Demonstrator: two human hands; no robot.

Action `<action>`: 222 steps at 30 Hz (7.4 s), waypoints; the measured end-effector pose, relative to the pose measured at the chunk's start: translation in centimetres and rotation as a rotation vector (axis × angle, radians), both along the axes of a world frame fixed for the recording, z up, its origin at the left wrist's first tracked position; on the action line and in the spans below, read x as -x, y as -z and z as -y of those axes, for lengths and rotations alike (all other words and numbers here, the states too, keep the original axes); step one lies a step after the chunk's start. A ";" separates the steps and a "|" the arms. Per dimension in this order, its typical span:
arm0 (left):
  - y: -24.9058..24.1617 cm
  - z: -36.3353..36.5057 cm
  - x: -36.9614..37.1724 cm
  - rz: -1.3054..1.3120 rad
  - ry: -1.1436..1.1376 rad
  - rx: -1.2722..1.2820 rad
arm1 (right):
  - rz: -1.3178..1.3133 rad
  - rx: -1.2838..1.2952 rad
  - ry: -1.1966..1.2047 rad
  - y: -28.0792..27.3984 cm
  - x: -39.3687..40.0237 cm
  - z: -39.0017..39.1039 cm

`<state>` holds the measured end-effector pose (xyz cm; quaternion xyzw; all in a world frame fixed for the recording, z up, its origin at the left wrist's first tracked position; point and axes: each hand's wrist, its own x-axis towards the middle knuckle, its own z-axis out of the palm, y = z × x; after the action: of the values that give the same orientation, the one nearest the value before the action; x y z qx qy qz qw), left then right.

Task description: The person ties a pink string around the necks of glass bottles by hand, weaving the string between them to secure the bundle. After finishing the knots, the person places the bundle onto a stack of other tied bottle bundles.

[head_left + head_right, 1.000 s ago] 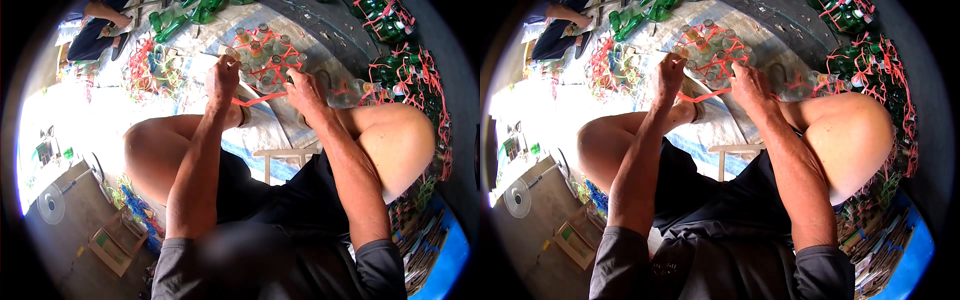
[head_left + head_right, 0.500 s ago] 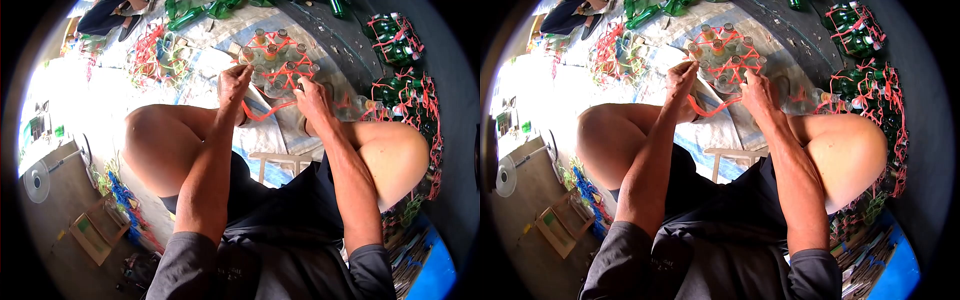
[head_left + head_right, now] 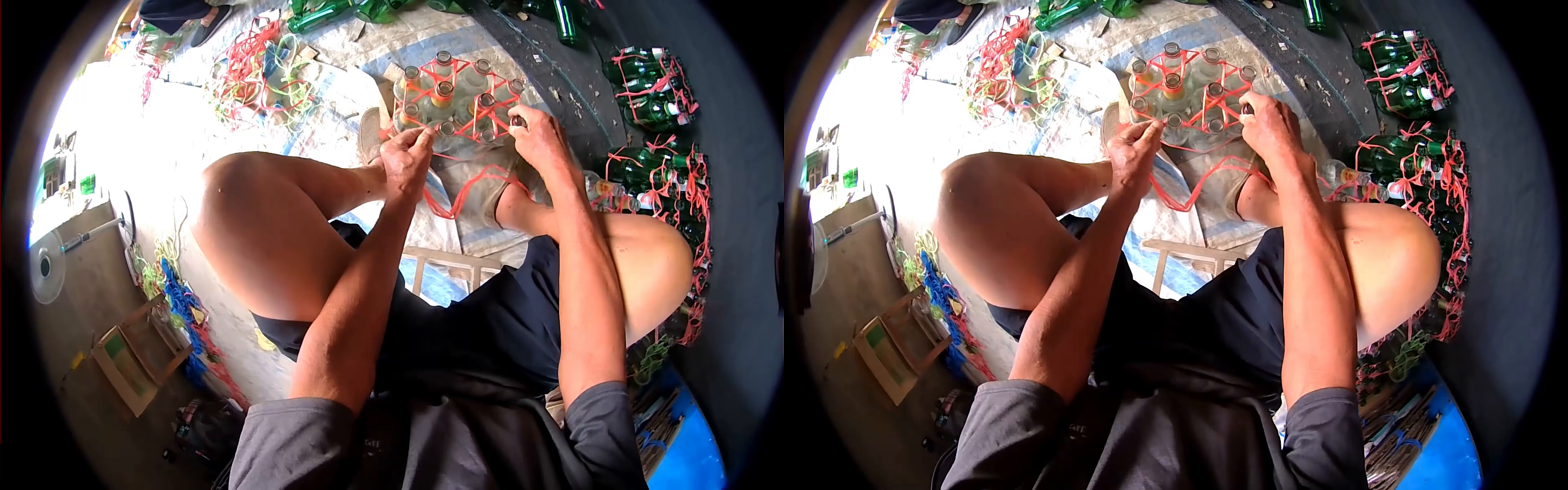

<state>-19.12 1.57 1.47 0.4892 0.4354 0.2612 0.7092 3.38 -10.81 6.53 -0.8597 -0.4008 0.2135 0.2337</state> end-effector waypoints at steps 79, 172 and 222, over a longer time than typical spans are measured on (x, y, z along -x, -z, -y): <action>0.7 -1.3 -0.9 -0.496 -0.115 -0.209 | 0.410 0.252 -1.062 -3.2 5.1 -12.9; 1.5 -1.2 0.2 -0.171 -0.101 -0.146 | 0.182 -0.008 -0.097 -3.9 9.8 -7.8; -5.3 0.0 1.0 -0.727 0.128 -0.776 | 0.125 -0.107 0.183 1.6 7.6 0.3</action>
<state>-20.14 1.61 6.82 0.8001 0.4934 0.1728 0.2942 -4.22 -11.11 4.88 -0.8906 -0.3454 0.1156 0.2724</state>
